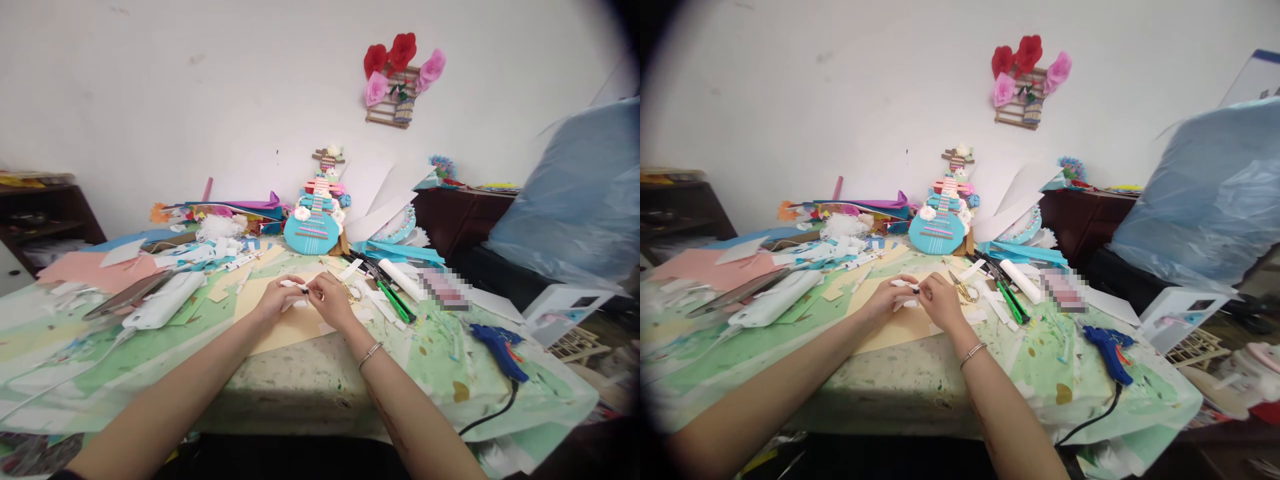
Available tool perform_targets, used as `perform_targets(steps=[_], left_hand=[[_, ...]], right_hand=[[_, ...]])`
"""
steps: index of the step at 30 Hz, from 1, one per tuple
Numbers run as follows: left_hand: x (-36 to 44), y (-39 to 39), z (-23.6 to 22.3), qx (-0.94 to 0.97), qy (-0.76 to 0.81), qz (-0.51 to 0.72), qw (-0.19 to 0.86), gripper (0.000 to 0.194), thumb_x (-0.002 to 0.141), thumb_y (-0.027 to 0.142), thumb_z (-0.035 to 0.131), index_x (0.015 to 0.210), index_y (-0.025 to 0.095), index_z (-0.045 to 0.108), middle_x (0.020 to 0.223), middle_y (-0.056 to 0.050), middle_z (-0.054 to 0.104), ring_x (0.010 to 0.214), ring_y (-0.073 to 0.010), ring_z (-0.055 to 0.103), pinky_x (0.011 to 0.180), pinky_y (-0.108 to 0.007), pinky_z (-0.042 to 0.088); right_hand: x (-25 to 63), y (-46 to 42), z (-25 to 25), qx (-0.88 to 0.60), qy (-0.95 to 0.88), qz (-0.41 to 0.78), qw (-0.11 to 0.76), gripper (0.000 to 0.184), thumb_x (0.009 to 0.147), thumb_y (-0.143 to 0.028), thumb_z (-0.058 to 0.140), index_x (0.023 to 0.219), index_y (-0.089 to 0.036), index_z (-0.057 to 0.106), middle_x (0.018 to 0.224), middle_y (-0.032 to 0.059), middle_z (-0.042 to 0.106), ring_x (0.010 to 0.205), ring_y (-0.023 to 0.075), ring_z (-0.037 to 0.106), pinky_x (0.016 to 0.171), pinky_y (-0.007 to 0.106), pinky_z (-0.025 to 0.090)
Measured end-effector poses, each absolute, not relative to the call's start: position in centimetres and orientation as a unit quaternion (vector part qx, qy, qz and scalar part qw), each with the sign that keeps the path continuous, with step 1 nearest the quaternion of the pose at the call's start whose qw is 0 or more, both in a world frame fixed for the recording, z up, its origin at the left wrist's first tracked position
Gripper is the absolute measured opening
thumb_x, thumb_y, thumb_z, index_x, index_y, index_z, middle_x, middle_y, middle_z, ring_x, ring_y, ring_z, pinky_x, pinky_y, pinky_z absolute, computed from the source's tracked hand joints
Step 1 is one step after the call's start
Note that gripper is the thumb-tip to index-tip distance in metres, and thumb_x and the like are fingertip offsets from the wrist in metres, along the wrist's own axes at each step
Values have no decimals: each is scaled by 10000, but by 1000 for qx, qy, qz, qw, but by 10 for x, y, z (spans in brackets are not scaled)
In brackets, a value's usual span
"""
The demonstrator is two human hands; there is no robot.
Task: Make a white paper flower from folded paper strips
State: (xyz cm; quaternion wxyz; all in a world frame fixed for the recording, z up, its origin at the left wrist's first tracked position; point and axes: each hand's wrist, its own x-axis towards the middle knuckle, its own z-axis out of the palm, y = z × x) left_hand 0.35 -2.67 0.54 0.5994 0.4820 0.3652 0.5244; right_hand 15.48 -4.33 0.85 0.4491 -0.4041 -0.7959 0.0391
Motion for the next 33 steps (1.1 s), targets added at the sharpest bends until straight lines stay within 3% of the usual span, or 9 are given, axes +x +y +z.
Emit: perform_targets(steps=[33], left_hand=[[4, -24, 4, 466, 357, 531, 610, 265, 501, 88, 650, 755, 144, 598, 546, 4, 623, 518, -144, 583, 503, -228, 403]], right_hand=[[153, -45, 9, -403, -799, 8, 445, 133, 782, -119, 476, 812, -197, 579, 809, 25, 551, 730, 130, 519, 657, 229, 391]])
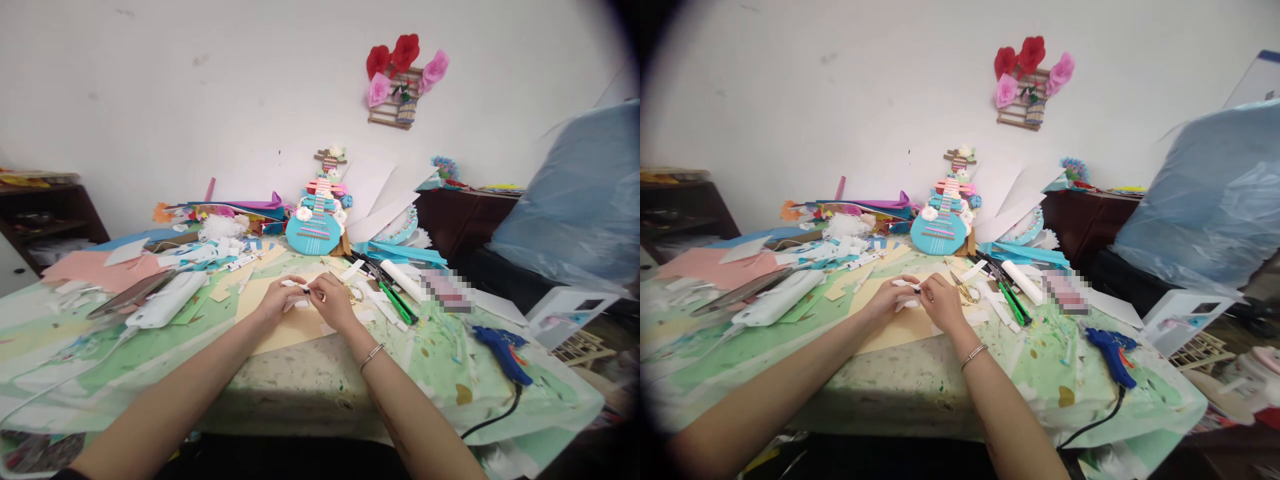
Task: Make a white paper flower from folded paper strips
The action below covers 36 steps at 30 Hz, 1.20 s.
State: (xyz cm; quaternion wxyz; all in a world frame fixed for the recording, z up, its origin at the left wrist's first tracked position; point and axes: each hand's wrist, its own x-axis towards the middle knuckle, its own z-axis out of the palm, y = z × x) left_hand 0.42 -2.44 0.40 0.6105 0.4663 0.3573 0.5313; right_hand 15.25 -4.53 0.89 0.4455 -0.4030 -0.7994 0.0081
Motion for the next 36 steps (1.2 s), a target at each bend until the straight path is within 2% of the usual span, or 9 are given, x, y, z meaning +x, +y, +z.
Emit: perform_targets(steps=[36], left_hand=[[4, -25, 4, 471, 362, 533, 602, 264, 499, 96, 658, 755, 133, 603, 556, 1, 616, 512, -137, 574, 481, -216, 391]], right_hand=[[153, -43, 5, -401, -802, -32, 442, 116, 794, -137, 470, 798, -190, 573, 812, 25, 559, 712, 124, 521, 656, 228, 394]])
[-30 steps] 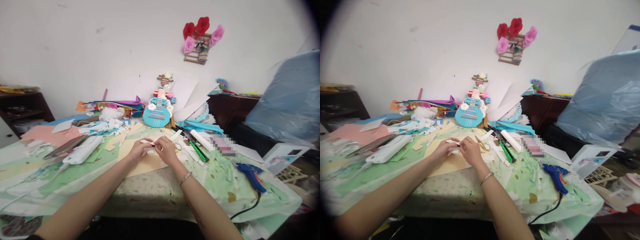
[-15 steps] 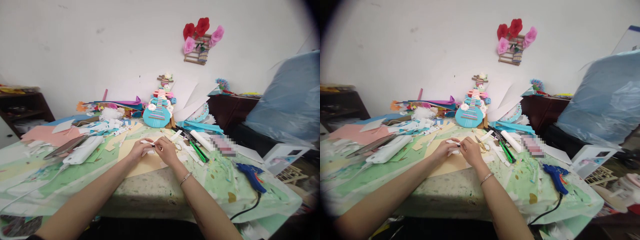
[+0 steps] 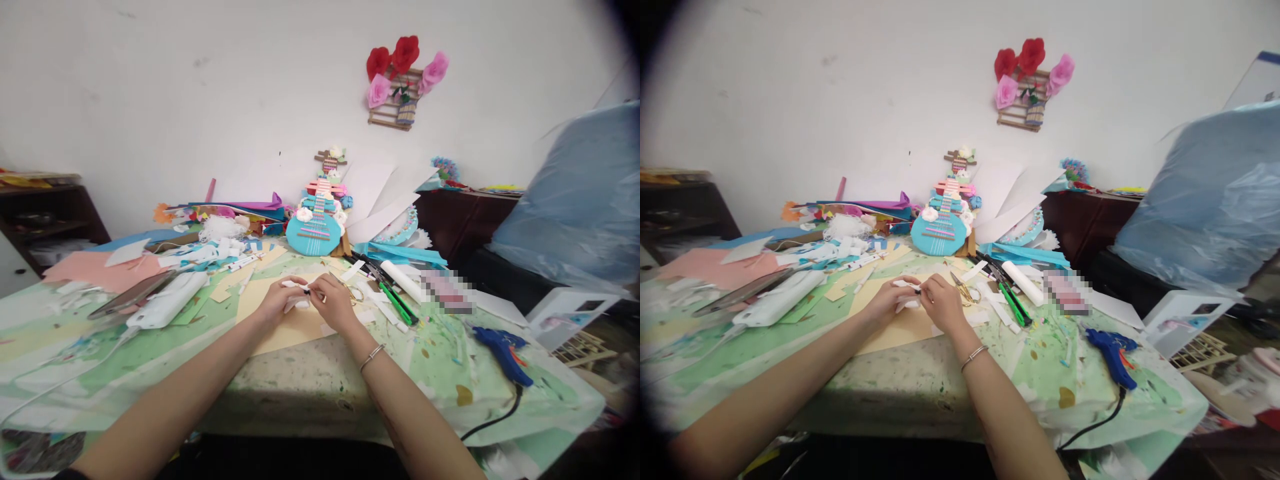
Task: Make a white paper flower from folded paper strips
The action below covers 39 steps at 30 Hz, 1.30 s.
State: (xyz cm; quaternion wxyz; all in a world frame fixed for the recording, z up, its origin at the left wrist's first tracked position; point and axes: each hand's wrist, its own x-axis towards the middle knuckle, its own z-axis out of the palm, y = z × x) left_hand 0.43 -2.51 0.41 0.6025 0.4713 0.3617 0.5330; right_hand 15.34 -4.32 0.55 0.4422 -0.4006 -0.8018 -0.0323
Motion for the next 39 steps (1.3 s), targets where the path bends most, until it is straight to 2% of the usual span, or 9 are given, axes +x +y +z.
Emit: perform_targets(steps=[14, 20, 25, 33, 39], left_hand=[[4, -24, 3, 477, 355, 531, 603, 249, 511, 119, 687, 755, 127, 636, 598, -14, 640, 542, -138, 581, 517, -223, 405], [2, -23, 5, 520, 349, 502, 596, 471, 508, 183, 751, 958, 109, 632, 724, -47, 673, 603, -139, 599, 578, -232, 423], [-1, -21, 7, 507, 354, 512, 596, 494, 491, 187, 762, 955, 122, 605, 776, -54, 682, 632, -146, 617, 600, -242, 442], [-13, -10, 8, 482, 400, 573, 529, 402, 489, 237, 752, 823, 140, 549, 695, -40, 670, 582, -156, 612, 527, -234, 430], [-15, -15, 8, 593, 403, 496, 490, 307, 562, 303, 734, 803, 139, 640, 777, -68, 679, 607, -155, 605, 505, -215, 399]], right_hand=[[153, -43, 7, -409, -799, -31, 440, 112, 790, -135, 472, 802, -185, 572, 809, 27, 559, 727, 128, 529, 656, 231, 397], [158, -43, 10, -422, -795, 10, 435, 169, 794, -143, 471, 919, -193, 574, 925, 47, 554, 753, 134, 542, 673, 250, 425], [165, -41, 13, -429, -787, 34, 442, 229, 801, -181, 477, 1019, -196, 545, 1000, 60, 531, 613, 96, 515, 649, 260, 435], [189, -30, 16, -499, -734, 34, 459, 130, 707, -102, 499, 766, -180, 584, 780, 22, 604, 670, 134, 528, 624, 252, 400], [189, -32, 20, -505, -694, 102, 503, 122, 745, -246, 513, 792, -179, 603, 741, 7, 627, 516, 99, 469, 537, 233, 370]])
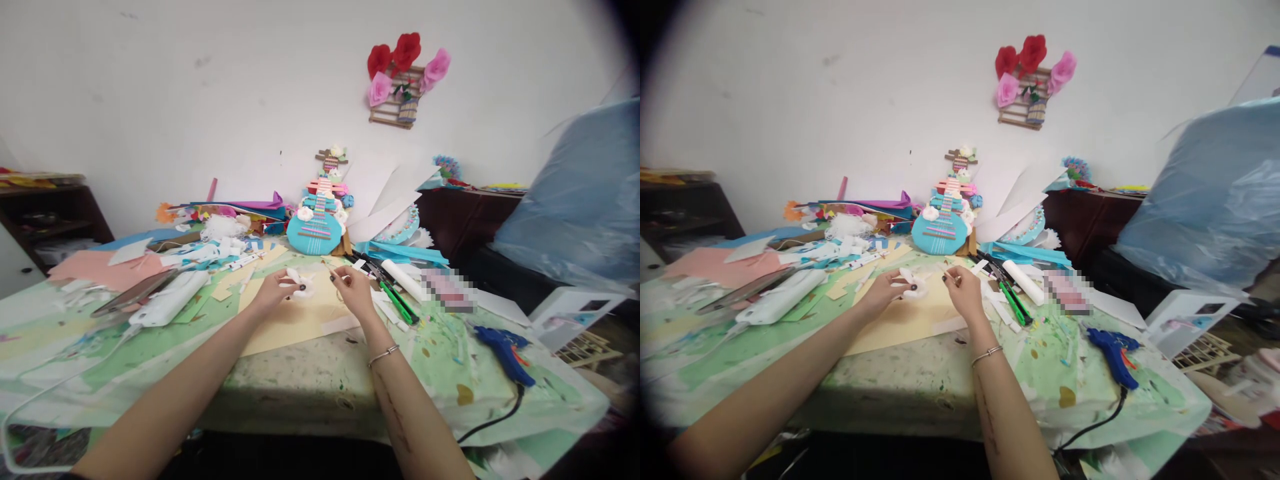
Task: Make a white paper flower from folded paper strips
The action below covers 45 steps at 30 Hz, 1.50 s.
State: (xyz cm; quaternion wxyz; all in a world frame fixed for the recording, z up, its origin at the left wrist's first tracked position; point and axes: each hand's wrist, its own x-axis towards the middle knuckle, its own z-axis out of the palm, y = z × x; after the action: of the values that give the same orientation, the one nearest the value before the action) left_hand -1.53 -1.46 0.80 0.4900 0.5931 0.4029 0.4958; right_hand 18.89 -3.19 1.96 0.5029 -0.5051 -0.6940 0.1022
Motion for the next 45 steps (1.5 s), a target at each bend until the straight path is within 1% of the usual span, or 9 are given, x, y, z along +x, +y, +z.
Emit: perform_targets(steps=[5, 8, 11, 17, 24, 28, 33, 38, 45], left_hand=[[-6, -25, 8, 656, 379, 409, 509, 192, 574, 263, 721, 703, 128, 679, 625, -33, 645, 551, -140, 559, 527, -222, 386], [-3, -29, 6, 680, 355, 381, 517, 158, 568, 224, 711, 690, 132, 672, 632, -17, 635, 563, -141, 552, 547, -225, 386], [-2, -28, 3, 691, 338, 380, 514, 146, 562, 212, 709, 662, 133, 638, 616, -1, 608, 552, -127, 535, 537, -212, 373], [-1, -24, 1, 680, 360, 425, 476, 286, 538, 221, 739, 760, 162, 570, 629, 26, 584, 537, -110, 520, 509, -197, 381], [-1, -24, 3, 671, 370, 456, 453, 236, 578, 324, 724, 685, 146, 611, 590, 1, 585, 484, -100, 496, 451, -189, 368], [-2, -22, 2, 673, 387, 451, 441, 231, 605, 350, 705, 697, 145, 654, 562, -7, 581, 448, -96, 482, 407, -186, 362], [-3, -21, 0, 672, 396, 456, 429, 213, 592, 323, 714, 701, 144, 674, 578, -18, 604, 459, -101, 495, 407, -183, 367], [-3, -19, -2, 668, 398, 461, 426, 204, 581, 308, 723, 700, 148, 681, 576, -15, 612, 458, -99, 500, 414, -180, 365], [-2, -18, -2, 660, 410, 469, 420, 186, 561, 281, 730, 681, 146, 684, 558, -14, 618, 439, -96, 497, 400, -177, 358]], right_hand=[[176, -40, 21, -476, -754, 105, 440, 178, 700, -338, 614, 811, -199, 614, 773, -5, 629, 522, 86, 448, 516, 212, 335], [171, -44, 19, -465, -781, 103, 404, 159, 689, -341, 634, 756, -199, 607, 679, -27, 599, 520, 85, 459, 505, 202, 313], [168, -44, 17, -466, -786, 114, 390, 96, 687, -280, 633, 721, -197, 600, 591, -49, 558, 508, 85, 465, 502, 195, 306], [168, -41, 15, -465, -772, 130, 413, 66, 727, -238, 578, 685, -189, 588, 607, -37, 580, 527, 90, 472, 511, 199, 315], [170, -37, 11, -467, -753, 139, 442, 115, 742, -281, 566, 679, -184, 568, 604, -24, 578, 560, 106, 503, 511, 203, 329], [170, -34, 8, -467, -745, 151, 452, 93, 741, -278, 565, 711, -189, 569, 636, -17, 597, 580, 113, 523, 527, 209, 356], [169, -36, 9, -453, -746, 174, 457, 72, 722, -253, 575, 755, -189, 571, 725, -5, 625, 594, 108, 532, 545, 215, 378], [168, -38, 12, -448, -740, 196, 462, 118, 704, -258, 593, 798, -193, 566, 738, -13, 624, 513, 84, 471, 504, 209, 358], [167, -38, 11, -450, -738, 197, 463, 129, 694, -245, 602, 802, -191, 557, 738, -18, 614, 519, 78, 469, 509, 205, 359]])
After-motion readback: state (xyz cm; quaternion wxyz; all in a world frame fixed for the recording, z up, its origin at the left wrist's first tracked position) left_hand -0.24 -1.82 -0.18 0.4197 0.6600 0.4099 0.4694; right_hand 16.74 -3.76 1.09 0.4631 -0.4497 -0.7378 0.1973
